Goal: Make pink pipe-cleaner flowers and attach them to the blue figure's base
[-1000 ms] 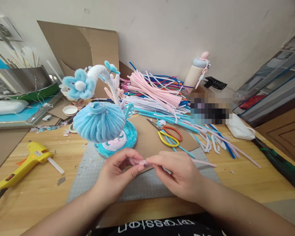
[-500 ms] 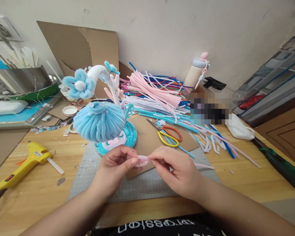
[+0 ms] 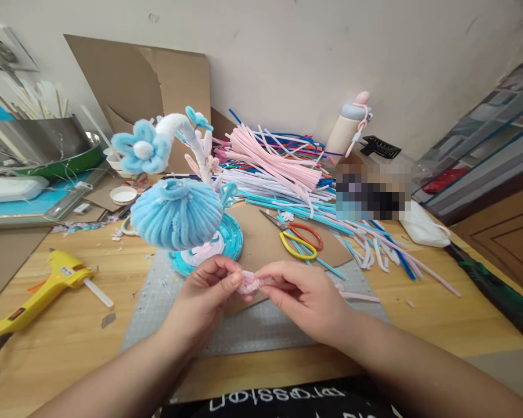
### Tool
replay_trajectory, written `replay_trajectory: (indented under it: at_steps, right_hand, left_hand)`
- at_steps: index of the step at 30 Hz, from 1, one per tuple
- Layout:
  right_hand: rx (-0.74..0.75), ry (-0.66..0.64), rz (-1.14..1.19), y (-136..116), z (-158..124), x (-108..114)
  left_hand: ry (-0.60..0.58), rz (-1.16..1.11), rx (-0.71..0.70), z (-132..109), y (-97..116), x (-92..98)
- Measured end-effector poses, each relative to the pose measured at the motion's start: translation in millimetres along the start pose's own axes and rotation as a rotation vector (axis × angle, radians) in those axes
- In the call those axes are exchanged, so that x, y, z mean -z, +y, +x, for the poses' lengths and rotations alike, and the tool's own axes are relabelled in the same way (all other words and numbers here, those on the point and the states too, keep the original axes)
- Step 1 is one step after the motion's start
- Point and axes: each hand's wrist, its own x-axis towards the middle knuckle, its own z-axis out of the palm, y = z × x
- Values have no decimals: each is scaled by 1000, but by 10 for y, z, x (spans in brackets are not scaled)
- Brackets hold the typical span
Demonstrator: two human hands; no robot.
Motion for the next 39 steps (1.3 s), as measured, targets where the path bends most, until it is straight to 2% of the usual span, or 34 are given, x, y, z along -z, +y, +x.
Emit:
replay_trajectory:
  at_steps: [6,11,15,19,21,24,26,33,36,39]
  right_hand:
    - [-154,73,123,6,-3,-51]
    - [-129,132,176,47,-20,-121]
    - [-110,154,359,80,0,-164]
    - [-85,205,269,72,67,-108]
    - [-172,178,294,64,94,-79]
    - [-361,84,567,67,106,-78]
    - [-407,28,726,79,100,-100]
    - [-342,-33,846,133,88,-156]
    - [-331,-37,795,154,92,-151]
    - [-294,18,663,164,97,-138]
  left_hand:
    - [50,-17,4,-15,3,-10]
    - [63,-73,24,-11,-14,-5]
    - [60,-111,49,-3,-33,22]
    - [85,-151,100,9,-33,42]
    - [100,-149,106,11,-28,40]
    - [99,-120,86,8,-19,23]
    - [94,-117,89,7,-13,14]
    - [98,-242,242,11,-6,39]
    - [88,-293,290,6,-10,54]
    - [66,-338,316,4,-16,64]
